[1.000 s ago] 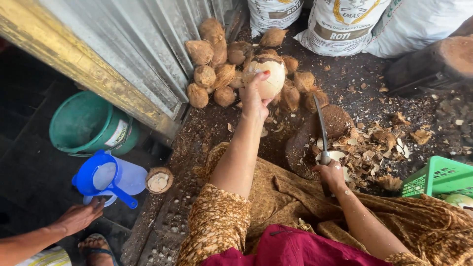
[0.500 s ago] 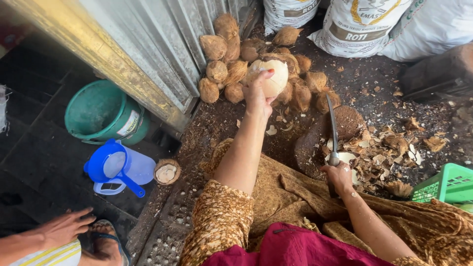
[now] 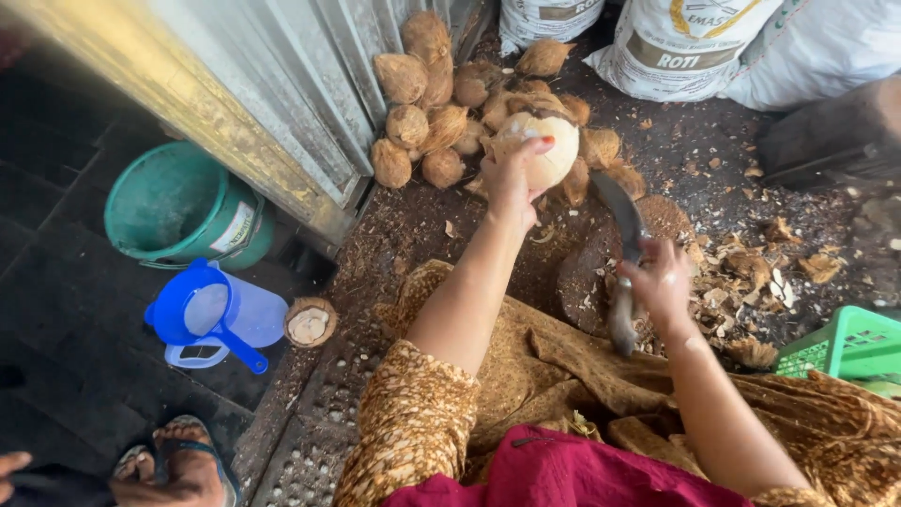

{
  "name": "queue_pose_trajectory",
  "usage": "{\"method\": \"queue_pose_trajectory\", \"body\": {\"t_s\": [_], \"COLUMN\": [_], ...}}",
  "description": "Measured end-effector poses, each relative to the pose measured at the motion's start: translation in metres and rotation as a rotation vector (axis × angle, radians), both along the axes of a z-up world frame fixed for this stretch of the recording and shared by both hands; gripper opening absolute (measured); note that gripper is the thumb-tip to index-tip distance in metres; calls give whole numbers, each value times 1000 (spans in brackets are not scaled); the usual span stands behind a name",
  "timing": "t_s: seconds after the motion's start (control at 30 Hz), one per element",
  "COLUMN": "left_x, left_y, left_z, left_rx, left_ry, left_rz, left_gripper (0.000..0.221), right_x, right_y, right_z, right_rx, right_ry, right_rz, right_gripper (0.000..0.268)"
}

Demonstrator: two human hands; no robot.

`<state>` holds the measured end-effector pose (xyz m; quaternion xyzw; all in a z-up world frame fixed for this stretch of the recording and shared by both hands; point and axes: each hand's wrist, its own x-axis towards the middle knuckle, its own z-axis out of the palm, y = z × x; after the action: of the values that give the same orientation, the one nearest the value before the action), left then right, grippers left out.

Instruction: Peeling the outer husk of coconuts using a large knife while sitting on the floor.

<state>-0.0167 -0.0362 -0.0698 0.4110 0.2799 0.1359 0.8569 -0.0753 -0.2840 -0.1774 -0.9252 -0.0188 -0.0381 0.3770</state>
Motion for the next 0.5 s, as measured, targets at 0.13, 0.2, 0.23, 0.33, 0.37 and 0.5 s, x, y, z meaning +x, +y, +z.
{"method": "queue_pose_trajectory", "body": {"t_s": [0.13, 0.2, 0.23, 0.33, 0.37, 0.5], "left_x": [-45, -18, -19, -20, -21, -53], "left_y": [-40, -61, -65, -69, -65, -35], "left_z": [77, 30, 21, 3, 5, 69], "left_rx": [-23, 24, 25, -59, -28, 743], "left_ry": [-40, 30, 38, -136, -191, 215], "left_rz": [-51, -159, -128, -115, -234, -619], "left_gripper": [105, 109, 109, 40, 54, 156], "right_x": [-10, 25, 32, 43, 42, 38], "right_y": [69, 69, 68, 65, 65, 53], "right_z": [186, 145, 142, 134, 134, 120], "right_rx": [654, 727, 729, 791, 786, 681], "right_ry": [383, 114, 131, 104, -6, -163], "right_rz": [169, 414, 441, 540, 549, 479], "right_gripper": [69, 106, 106, 94, 78, 49]}}
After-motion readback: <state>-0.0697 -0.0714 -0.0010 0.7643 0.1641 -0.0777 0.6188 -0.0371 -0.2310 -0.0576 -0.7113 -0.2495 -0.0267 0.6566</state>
